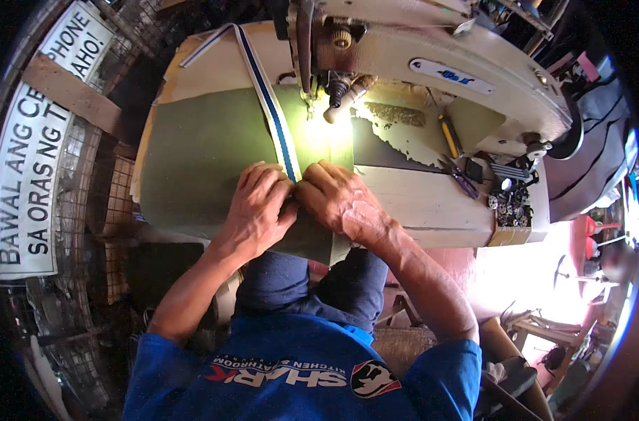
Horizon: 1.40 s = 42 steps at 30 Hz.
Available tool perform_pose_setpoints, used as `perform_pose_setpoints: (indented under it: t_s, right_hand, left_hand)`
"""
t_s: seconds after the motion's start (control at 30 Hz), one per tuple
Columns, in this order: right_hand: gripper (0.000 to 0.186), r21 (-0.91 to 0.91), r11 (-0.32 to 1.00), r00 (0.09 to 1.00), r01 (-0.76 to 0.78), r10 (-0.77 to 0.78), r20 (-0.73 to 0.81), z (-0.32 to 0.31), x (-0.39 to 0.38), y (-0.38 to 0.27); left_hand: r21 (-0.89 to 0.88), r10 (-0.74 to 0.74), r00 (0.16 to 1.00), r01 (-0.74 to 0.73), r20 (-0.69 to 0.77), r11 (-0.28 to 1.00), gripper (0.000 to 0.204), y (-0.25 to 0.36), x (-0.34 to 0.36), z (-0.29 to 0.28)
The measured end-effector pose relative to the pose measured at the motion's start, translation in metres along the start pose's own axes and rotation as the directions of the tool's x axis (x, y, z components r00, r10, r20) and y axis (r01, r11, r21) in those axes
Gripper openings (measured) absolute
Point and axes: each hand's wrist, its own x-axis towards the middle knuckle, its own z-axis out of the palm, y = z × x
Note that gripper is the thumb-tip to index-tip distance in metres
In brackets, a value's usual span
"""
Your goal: Sewing a blue and white striped strap onto a green fabric panel using an industrial sewing machine.
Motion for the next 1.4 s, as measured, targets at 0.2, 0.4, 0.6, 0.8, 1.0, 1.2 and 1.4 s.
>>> perform_pose_setpoints:
  t_s: [0.2,0.4,0.6,0.8,1.0,1.2,1.4]
  right_hand:
    - [0.018,0.230,0.960,0.979,-0.161,0.184,-0.083,-0.027,-0.011,-0.044]
    - [0.029,0.594,0.794,0.921,-0.131,0.320,-0.223,-0.054,-0.053,-0.116]
    - [0.029,0.480,0.878,0.875,-0.006,0.236,-0.422,-0.142,-0.076,-0.169]
    - [0.029,0.176,0.893,0.865,-0.414,0.446,-0.229,-0.188,-0.077,-0.176]
    - [0.017,0.279,0.635,0.662,-0.721,0.749,0.005,-0.140,-0.021,-0.092]
    - [0.032,0.093,0.628,0.614,-0.773,0.703,0.359,-0.046,0.042,0.038]
    - [0.010,0.401,0.480,0.625,-0.781,0.600,0.500,-0.013,0.066,0.073]
  left_hand:
    - [-0.180,-0.035,0.999,0.036,0.006,0.983,0.017,0.033,-0.010,-0.042]
    - [-0.730,-0.049,0.996,0.091,0.078,0.678,0.015,0.081,-0.024,-0.117]
    - [-0.888,0.122,0.949,-0.316,-0.292,0.334,0.019,0.144,-0.003,-0.116]
    - [-0.922,0.030,0.927,-0.375,-0.374,0.099,0.022,0.149,0.024,-0.090]
    - [-0.934,-0.185,0.970,0.205,0.155,0.293,0.022,0.086,0.021,-0.054]
    - [-0.295,-0.082,0.997,0.075,-0.010,0.952,0.014,-0.075,0.054,-0.015]
    - [-0.276,0.306,0.949,-0.274,0.079,0.921,0.018,-0.131,0.070,0.005]
